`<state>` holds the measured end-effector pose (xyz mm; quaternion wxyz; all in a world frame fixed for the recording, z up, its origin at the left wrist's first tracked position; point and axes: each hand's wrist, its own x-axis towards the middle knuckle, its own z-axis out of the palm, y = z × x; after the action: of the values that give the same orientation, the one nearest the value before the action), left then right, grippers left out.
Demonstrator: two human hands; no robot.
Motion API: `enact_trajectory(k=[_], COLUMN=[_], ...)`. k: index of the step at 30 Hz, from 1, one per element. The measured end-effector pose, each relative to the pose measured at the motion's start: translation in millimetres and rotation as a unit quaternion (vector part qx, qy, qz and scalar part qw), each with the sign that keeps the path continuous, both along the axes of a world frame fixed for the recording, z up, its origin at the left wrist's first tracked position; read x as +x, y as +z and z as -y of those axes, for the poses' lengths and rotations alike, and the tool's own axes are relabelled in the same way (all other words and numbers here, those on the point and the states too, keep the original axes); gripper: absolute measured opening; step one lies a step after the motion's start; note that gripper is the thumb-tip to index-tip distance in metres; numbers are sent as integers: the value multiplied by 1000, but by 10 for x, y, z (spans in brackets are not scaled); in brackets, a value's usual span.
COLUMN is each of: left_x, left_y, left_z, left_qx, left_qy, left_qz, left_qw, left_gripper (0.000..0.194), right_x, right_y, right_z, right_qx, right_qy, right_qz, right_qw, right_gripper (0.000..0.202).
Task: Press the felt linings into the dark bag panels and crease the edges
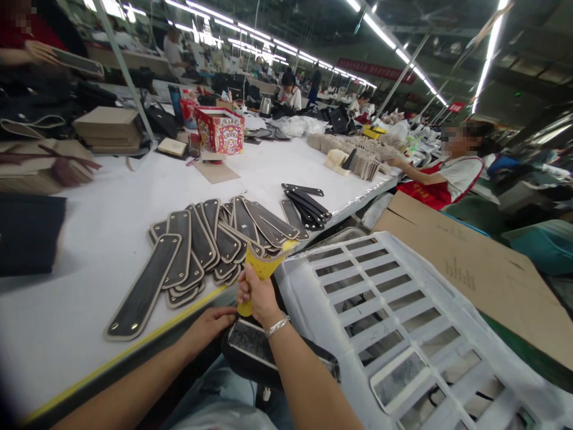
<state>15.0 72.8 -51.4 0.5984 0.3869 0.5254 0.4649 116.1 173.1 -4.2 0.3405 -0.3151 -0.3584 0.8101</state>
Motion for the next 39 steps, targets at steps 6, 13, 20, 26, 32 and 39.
enact_trajectory(k=[6,13,20,26,32,39], left_x=[39,81,179,69,11,-64], left_y=[19,-71,-92,-85,-151,-276], left_z=[30,76,105,155,201,213], left_qx=[-1,19,28,54,21,-3], left_qy=[-1,13,69,30,13,-1], left_qz=[17,10,-50,7,71,60], left_qw=[1000,1000,996,998,997,998], left_gripper=[36,36,42,45,48,54], right_x=[-43,-59,-22,-73,-112,-109], right_y=[-87,-69,-104,-77,-64,-97], right_z=[-12,179,387,211,213,220], right_qx=[12,157,318,85,25,26], right_qy=[60,88,40,-54,-64,-60], right_qz=[33,107,130,87,50,50], right_qw=[998,978,938,991,996,997], right_gripper=[41,32,24,42,44,43])
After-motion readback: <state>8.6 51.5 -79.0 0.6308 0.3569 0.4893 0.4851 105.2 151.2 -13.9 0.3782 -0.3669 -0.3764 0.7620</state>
